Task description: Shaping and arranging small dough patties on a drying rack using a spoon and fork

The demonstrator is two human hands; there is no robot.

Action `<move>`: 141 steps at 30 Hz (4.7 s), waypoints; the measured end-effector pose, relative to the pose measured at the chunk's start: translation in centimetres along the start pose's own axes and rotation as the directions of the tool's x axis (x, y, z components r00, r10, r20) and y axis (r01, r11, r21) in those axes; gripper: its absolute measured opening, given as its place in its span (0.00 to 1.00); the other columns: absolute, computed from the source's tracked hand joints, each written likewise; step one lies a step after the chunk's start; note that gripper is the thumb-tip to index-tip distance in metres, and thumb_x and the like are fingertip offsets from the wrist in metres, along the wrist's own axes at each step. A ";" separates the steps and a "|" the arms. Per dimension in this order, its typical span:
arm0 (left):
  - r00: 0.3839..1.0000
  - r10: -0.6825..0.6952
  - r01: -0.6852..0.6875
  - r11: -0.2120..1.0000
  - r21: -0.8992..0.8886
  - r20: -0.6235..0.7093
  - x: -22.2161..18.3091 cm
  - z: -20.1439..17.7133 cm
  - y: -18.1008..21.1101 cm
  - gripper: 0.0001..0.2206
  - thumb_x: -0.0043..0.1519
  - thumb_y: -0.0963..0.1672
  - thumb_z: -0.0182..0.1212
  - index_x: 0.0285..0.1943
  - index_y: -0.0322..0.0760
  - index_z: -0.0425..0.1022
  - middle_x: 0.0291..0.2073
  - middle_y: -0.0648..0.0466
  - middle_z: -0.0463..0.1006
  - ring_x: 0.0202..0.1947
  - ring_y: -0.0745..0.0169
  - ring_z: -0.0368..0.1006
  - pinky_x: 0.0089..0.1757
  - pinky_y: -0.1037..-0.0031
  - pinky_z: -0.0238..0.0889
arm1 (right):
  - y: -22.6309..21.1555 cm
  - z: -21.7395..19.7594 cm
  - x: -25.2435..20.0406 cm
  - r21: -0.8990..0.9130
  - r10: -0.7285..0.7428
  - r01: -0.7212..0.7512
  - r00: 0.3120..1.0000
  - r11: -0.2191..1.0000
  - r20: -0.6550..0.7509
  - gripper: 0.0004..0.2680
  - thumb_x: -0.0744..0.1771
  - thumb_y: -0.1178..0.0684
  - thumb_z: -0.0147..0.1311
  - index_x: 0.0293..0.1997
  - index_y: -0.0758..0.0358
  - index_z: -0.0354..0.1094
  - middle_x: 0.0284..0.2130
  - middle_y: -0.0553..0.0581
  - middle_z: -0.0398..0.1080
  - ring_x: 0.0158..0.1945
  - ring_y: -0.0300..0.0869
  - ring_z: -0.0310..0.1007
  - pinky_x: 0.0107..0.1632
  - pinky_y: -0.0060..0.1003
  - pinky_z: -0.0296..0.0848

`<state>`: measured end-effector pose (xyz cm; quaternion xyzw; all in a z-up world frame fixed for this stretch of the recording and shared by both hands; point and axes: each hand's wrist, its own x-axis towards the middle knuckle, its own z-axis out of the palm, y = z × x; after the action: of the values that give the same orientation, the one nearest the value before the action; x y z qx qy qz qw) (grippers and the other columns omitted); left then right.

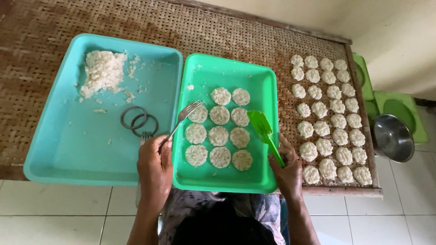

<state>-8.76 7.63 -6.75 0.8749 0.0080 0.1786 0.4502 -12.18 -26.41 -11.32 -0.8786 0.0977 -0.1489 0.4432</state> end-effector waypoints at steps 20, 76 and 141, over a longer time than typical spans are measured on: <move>0.957 0.123 -0.066 0.975 0.212 -0.265 0.7 -2.0 -1.5 0.07 0.72 0.45 0.59 0.52 0.41 0.78 0.38 0.55 0.75 0.41 0.51 0.71 0.42 0.64 0.71 | -4.6 1.1 0.7 0.147 -0.092 0.076 0.990 0.986 0.110 0.08 0.69 0.51 0.56 0.41 0.68 0.69 0.66 0.73 0.62 0.62 0.63 0.68 0.56 0.57 0.73; 0.981 -0.046 0.080 0.981 0.176 -0.188 -1.4 -4.5 0.1 0.07 0.68 0.44 0.59 0.52 0.40 0.79 0.31 0.53 0.68 0.33 0.49 0.73 0.35 0.60 0.69 | -9.9 5.7 12.9 -0.272 -0.659 0.808 0.585 0.523 0.473 0.07 0.67 0.52 0.61 0.47 0.40 0.79 0.38 0.50 0.75 0.39 0.47 0.75 0.44 0.41 0.76; 0.989 -0.039 0.071 0.970 0.231 -0.144 -0.9 -5.2 1.2 0.10 0.63 0.41 0.61 0.51 0.37 0.79 0.34 0.51 0.70 0.34 0.54 0.69 0.33 0.63 0.64 | -20.5 2.6 16.9 -0.435 -0.218 0.851 0.503 0.294 0.836 0.11 0.67 0.45 0.55 0.56 0.36 0.74 0.42 0.48 0.79 0.34 0.46 0.79 0.36 0.42 0.79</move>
<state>-11.43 10.89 -3.31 0.9070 0.0844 0.2239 0.3466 5.36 -17.50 6.76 -0.9347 -0.3306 0.0719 -0.1092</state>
